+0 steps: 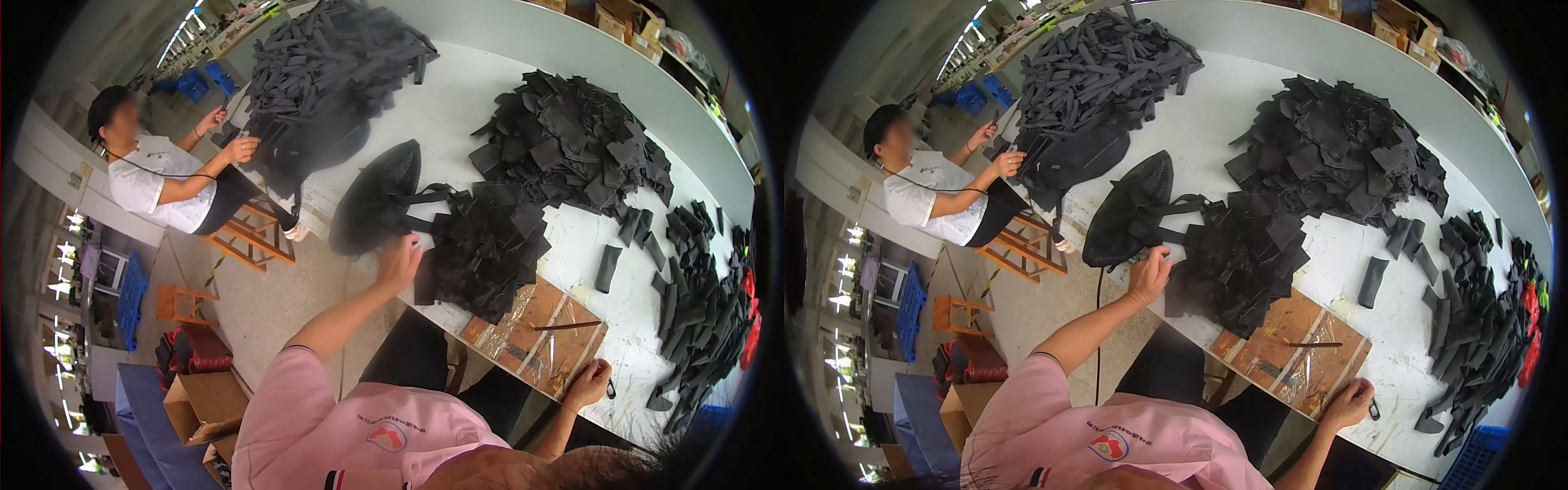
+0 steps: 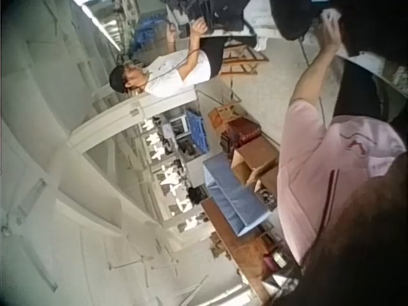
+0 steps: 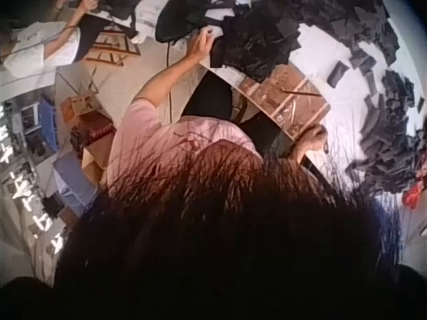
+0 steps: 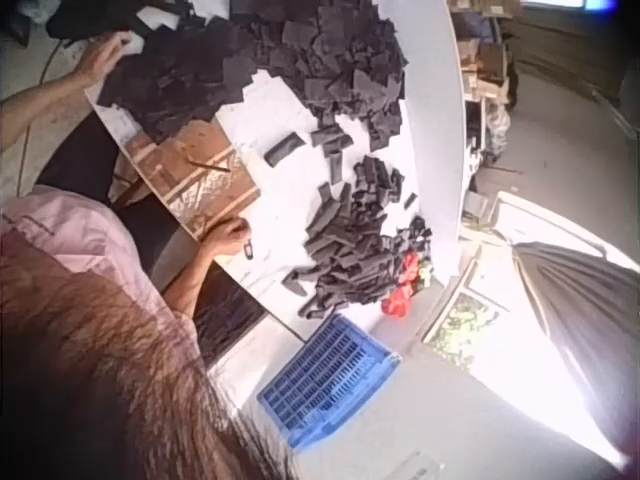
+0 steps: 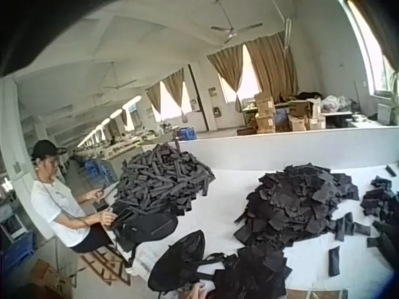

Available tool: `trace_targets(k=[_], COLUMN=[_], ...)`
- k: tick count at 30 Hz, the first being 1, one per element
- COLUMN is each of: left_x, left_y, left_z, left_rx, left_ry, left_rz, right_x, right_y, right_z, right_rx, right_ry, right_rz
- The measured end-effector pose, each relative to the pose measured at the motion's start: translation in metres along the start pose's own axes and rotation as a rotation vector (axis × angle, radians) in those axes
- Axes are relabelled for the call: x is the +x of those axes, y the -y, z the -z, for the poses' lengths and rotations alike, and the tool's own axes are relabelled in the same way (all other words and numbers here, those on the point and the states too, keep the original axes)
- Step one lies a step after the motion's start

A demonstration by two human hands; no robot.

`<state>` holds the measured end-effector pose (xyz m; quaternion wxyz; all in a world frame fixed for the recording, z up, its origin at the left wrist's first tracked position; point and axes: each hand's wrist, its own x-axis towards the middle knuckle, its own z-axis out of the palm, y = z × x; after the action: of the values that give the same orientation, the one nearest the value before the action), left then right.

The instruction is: Assembling black foam pieces onto a central plastic component on a workshop table.

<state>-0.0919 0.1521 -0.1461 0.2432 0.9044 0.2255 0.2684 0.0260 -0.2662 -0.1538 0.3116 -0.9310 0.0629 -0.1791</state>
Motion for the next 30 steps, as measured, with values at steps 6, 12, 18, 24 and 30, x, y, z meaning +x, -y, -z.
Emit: trace_targets(k=[6,12,18,24,30], left_x=[0.003,0.003,0.002,0.004,0.003], left_y=[0.000,0.002,-0.001,-0.002,-0.002], left_z=[-0.002,-0.005,-0.003,-0.008,-0.006], left_rx=[0.008,0.091,0.150,0.195,0.205], left_ry=[-0.020,-0.030,-0.015,-0.016,-0.031], left_rz=[-0.008,-0.022,-0.028,-0.041,-0.047], right_x=[0.000,-0.002,-0.001,-0.001,-0.002], right_y=[0.002,0.002,0.010,0.009,0.007], right_z=[0.003,0.002,0.003,0.005,0.004], right_rx=[-0.078,-0.024,-0.017,-0.011,-0.027], right_ry=[0.010,-0.002,-0.043,-0.037,-0.028], right_rz=[0.024,0.026,0.043,0.018,0.037])
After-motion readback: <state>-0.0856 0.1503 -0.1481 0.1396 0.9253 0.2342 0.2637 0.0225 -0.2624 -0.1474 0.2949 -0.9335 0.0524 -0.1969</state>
